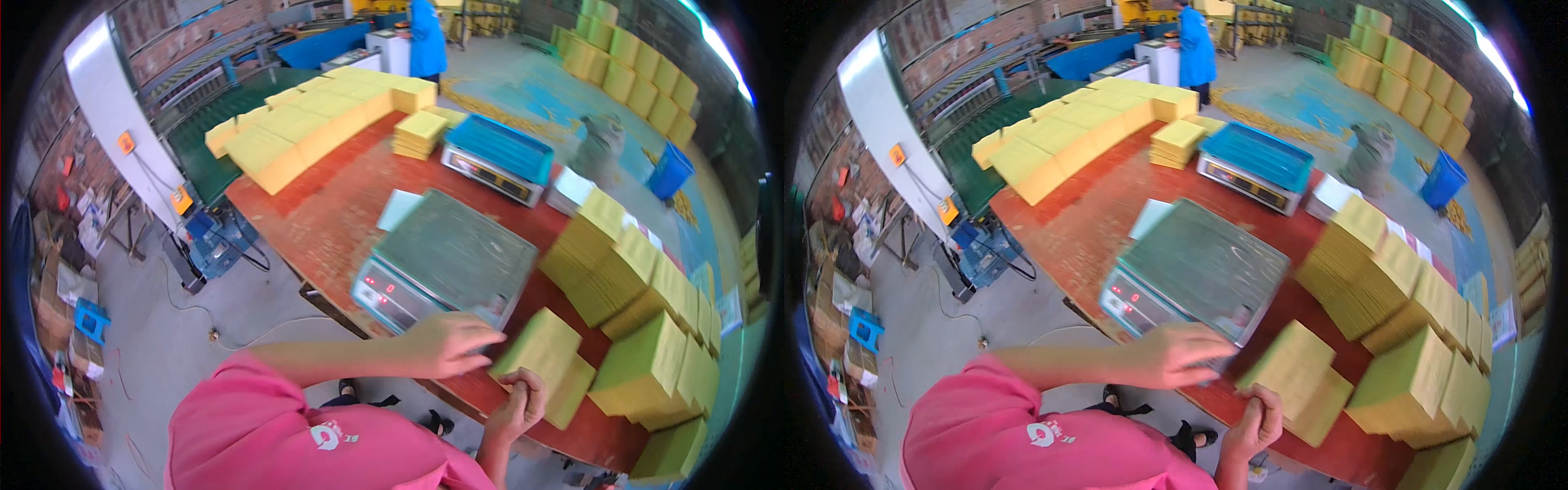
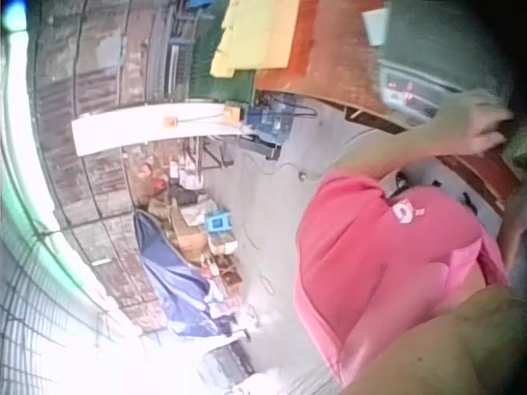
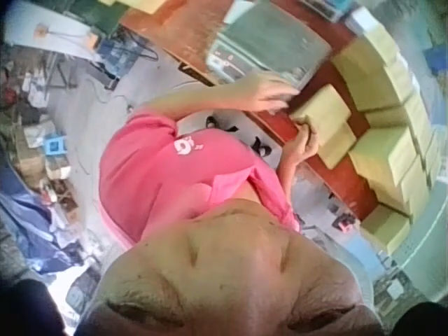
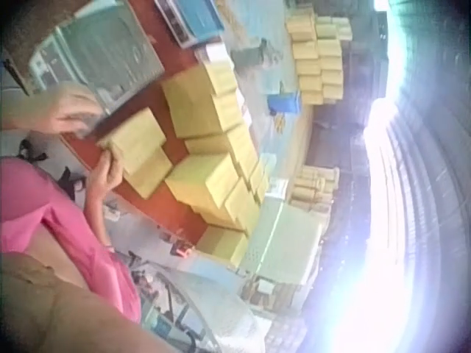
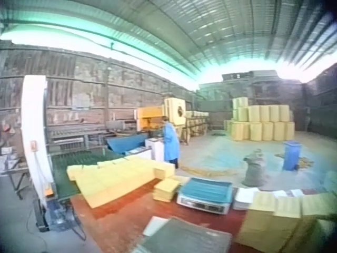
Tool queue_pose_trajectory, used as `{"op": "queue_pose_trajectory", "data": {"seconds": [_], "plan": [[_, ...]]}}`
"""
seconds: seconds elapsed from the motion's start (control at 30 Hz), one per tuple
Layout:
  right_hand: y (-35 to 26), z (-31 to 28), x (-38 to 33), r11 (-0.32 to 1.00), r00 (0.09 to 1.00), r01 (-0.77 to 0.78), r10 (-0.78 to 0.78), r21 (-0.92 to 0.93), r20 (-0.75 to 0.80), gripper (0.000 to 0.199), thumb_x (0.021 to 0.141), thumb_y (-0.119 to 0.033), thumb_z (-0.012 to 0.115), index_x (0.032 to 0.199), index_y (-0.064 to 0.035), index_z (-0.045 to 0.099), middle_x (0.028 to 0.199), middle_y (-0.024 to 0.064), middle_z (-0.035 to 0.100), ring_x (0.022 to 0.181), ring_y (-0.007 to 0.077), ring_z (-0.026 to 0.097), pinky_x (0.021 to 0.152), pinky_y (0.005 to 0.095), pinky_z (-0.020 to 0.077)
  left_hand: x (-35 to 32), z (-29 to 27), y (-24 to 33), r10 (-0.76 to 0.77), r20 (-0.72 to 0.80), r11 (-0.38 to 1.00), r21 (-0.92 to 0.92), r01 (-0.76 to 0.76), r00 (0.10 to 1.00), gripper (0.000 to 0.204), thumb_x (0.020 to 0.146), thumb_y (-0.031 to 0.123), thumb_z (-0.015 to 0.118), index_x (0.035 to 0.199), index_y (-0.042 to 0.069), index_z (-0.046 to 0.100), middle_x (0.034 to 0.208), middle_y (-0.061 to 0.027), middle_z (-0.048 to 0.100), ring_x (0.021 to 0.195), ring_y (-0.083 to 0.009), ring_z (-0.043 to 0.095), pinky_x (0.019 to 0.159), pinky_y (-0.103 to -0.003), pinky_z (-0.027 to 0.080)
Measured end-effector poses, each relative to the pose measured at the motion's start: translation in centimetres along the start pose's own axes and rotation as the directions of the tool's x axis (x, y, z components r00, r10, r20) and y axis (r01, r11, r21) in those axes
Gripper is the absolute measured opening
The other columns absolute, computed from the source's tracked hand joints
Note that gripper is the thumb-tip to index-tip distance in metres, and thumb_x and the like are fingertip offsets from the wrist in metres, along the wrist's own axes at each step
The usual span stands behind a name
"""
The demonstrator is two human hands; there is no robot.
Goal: Weighing stacks of yellow paper on a digital scale and organizing them on a table.
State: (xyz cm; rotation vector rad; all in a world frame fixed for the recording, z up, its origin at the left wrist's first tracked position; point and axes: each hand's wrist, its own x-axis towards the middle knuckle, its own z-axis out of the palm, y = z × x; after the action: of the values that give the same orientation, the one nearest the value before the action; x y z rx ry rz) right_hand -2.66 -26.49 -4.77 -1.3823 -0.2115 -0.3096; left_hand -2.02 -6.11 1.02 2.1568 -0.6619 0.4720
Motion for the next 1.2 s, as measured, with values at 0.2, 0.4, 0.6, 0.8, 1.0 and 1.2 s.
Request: {"op": "queue_pose_trajectory", "data": {"seconds": [0.2,0.4,0.6,0.8,1.0,1.2], "plan": [[1.6,20.0,-4.9,0.943,0.888,-0.288,0.197,0.169,0.416,0.017,0.092,0.008,0.048,0.096,0.0027,0.064,0.086,0.0084,0.065,0.081,0.0143,0.062,0.078,0.0276,0.0501,-17.4,-16.6,-4.9,-0.460,-0.211,0.861,0.135,0.491,0.863,0.031,0.087,0.019,0.070,0.113,0.002,0.066,0.104,-0.0160,0.070,0.093,-0.0327,0.068,0.080,-0.039,0.054],[3.2,31.4,-6.2,0.930,0.748,-0.335,0.167,0.149,0.643,0.017,0.096,0.005,0.048,0.101,0.0025,0.064,0.088,0.0073,0.065,0.081,0.0137,0.063,0.076,0.0278,0.0523,-22.5,-26.3,-6.0,-0.686,-0.348,0.680,0.004,0.733,0.638,0.029,0.091,0.012,0.067,0.118,0.003,0.066,0.110,-0.0128,0.071,0.104,-0.0234,0.069,0.086,-0.033,0.054],[6.7,36.9,-6.7,0.851,0.650,-0.512,0.292,0.120,0.702,0.016,0.098,0.003,0.050,0.105,0.0017,0.065,0.091,0.0057,0.066,0.083,0.0105,0.062,0.077,0.0259,0.0514,-14.3,-30.7,-4.5,-0.454,-0.074,0.741,-0.585,0.330,0.888,0.022,0.099,0.005,0.054,0.118,0.000,0.064,0.117,-0.0104,0.068,0.106,-0.0195,0.065,0.093,-0.033,0.050],[9.7,42.1,-5.1,0.822,0.586,-0.565,0.345,0.065,0.733,0.015,0.098,0.002,0.052,0.104,0.0015,0.066,0.091,0.0053,0.067,0.084,0.0097,0.062,0.078,0.0258,0.0516,-3.8,-34.0,-2.5,0.206,-0.083,0.499,-0.848,-0.177,0.975,0.013,0.096,0.008,0.057,0.105,-0.001,0.062,0.102,-0.0103,0.063,0.088,-0.0183,0.061,0.078,-0.031,0.049],[10.2,44.3,-3.7,0.836,0.572,-0.549,0.361,0.016,0.736,0.018,0.096,0.005,0.051,0.104,0.0019,0.068,0.089,0.0047,0.066,0.081,0.0108,0.062,0.077,0.0258,0.0513,0.1,-34.4,-3.7,0.369,-0.132,0.169,-0.964,-0.206,0.920,0.034,0.095,0.026,0.068,0.117,0.001,0.064,0.110,-0.0086,0.065,0.091,-0.0146,0.064,0.072,-0.029,0.052],[12.5,46.6,-3.1,0.803,0.630,-0.596,0.453,0.018,0.631,0.017,0.097,0.003,0.052,0.104,0.0015,0.068,0.088,0.0049,0.066,0.079,0.0114,0.062,0.075,0.0275,0.0526,0.2,-39.1,-6.2,0.360,-0.094,0.073,-0.989,-0.129,0.928,0.030,0.095,0.020,0.066,0.114,-0.002,0.063,0.105,-0.0095,0.064,0.090,-0.0133,0.063,0.069,-0.027,0.050]]}}
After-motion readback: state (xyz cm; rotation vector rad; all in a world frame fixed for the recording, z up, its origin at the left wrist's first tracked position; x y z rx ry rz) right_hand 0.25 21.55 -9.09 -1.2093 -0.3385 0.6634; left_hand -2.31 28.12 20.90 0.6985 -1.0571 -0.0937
